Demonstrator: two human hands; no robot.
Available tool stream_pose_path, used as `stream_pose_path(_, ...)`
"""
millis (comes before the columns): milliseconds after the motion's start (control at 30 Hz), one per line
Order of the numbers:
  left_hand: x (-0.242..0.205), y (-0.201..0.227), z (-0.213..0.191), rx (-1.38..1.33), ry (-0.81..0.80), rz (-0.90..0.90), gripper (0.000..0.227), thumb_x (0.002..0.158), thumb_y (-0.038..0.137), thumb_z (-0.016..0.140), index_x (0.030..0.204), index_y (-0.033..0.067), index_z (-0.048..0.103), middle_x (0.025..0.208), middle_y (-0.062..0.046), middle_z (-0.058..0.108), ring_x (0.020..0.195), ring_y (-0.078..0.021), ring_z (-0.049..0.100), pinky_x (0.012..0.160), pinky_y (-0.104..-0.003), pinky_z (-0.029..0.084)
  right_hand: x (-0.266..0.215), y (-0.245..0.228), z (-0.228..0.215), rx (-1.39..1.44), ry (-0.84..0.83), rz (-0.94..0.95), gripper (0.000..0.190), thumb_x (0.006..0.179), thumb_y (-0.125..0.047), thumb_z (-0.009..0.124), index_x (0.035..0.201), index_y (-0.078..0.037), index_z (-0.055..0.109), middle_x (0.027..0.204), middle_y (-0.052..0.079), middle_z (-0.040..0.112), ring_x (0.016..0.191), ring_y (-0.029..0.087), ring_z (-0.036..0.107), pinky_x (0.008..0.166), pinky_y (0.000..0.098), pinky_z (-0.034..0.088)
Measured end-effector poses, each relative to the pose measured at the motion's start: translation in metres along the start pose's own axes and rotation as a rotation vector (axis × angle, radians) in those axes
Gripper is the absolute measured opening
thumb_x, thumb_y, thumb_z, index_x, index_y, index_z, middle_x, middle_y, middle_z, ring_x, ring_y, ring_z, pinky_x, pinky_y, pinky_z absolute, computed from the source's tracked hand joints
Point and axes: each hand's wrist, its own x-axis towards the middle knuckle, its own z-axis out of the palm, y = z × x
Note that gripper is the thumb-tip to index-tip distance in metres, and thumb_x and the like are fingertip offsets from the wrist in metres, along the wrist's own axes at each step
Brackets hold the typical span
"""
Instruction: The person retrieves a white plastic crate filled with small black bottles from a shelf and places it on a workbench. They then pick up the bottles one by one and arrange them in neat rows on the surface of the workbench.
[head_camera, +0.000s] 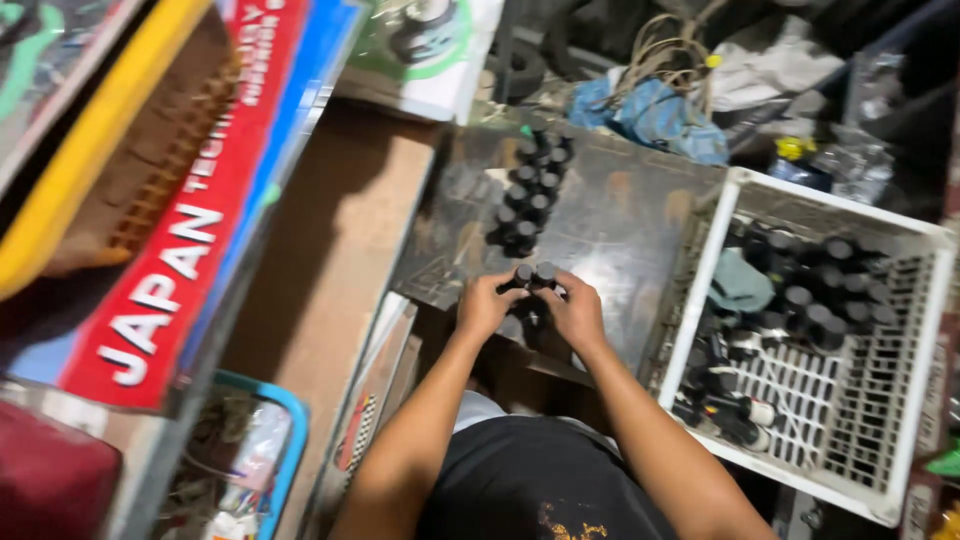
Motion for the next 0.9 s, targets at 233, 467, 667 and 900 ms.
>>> stream_pose_path(233, 0.047, -0.078, -0.003, -0.092, 0.024, -0.049, 0.039, 0.079, 0.016, 0.086, 0.117, 0.0198, 0.078, 0.109, -0.014, 0.077, 0.111, -0.0377, 0.068, 0.090, -0.046, 0.058, 0.013, -0.032, 0.052, -0.273, -0.038, 0.003, 0.032, 0.088, -0.030, 0.082, 0.109, -0.006, 0.079, 0.102, 0.019, 0.077, 0.100, 0.041, 0.072, 0.085, 0.0526, 0.061)
stream_pose_path(467, 0.061, -0.077, -0.006, -0.123, -0.063, -0.049, 0.049, 0.083, 0.008, 0.081, 0.131, 0.0104, 0.069, 0.124, -0.023, 0.070, 0.125, -0.0426, 0.060, 0.105, -0.050, 0.050, 0.026, 0.017, 0.072, -0.342, -0.123, 0.002, 0.046, 0.090, -0.026, 0.077, 0.133, -0.012, 0.068, 0.129, 0.015, 0.069, 0.118, 0.040, 0.066, 0.097, 0.0533, 0.057)
stream_pose_path(667, 0.067, -0.041, -0.013, 0.064, -0.089, -0.118, 0.040, 0.091, 0.013, 0.075, 0.129, 0.0042, 0.069, 0.123, -0.028, 0.070, 0.120, -0.0457, 0.064, 0.104, -0.052, 0.053, 0.040, 0.018, 0.076, -0.307, -0.112, 0.063, 0.051, 0.087, -0.026, 0.080, 0.133, -0.010, 0.067, 0.126, 0.017, 0.069, 0.119, 0.040, 0.066, 0.097, 0.0514, 0.058)
stream_pose_path(900, 0.090, -0.013, -0.012, 0.198, -0.088, -0.127, 0.026, 0.090, 0.013, 0.074, 0.114, 0.0039, 0.075, 0.103, -0.024, 0.076, 0.106, -0.0414, 0.072, 0.091, -0.049, 0.060, 0.062, 0.013, 0.071, -0.317, -0.066, 0.132, 0.045, 0.086, -0.026, 0.082, 0.124, -0.007, 0.070, 0.118, 0.018, 0.072, 0.114, 0.039, 0.069, 0.094, 0.0501, 0.059)
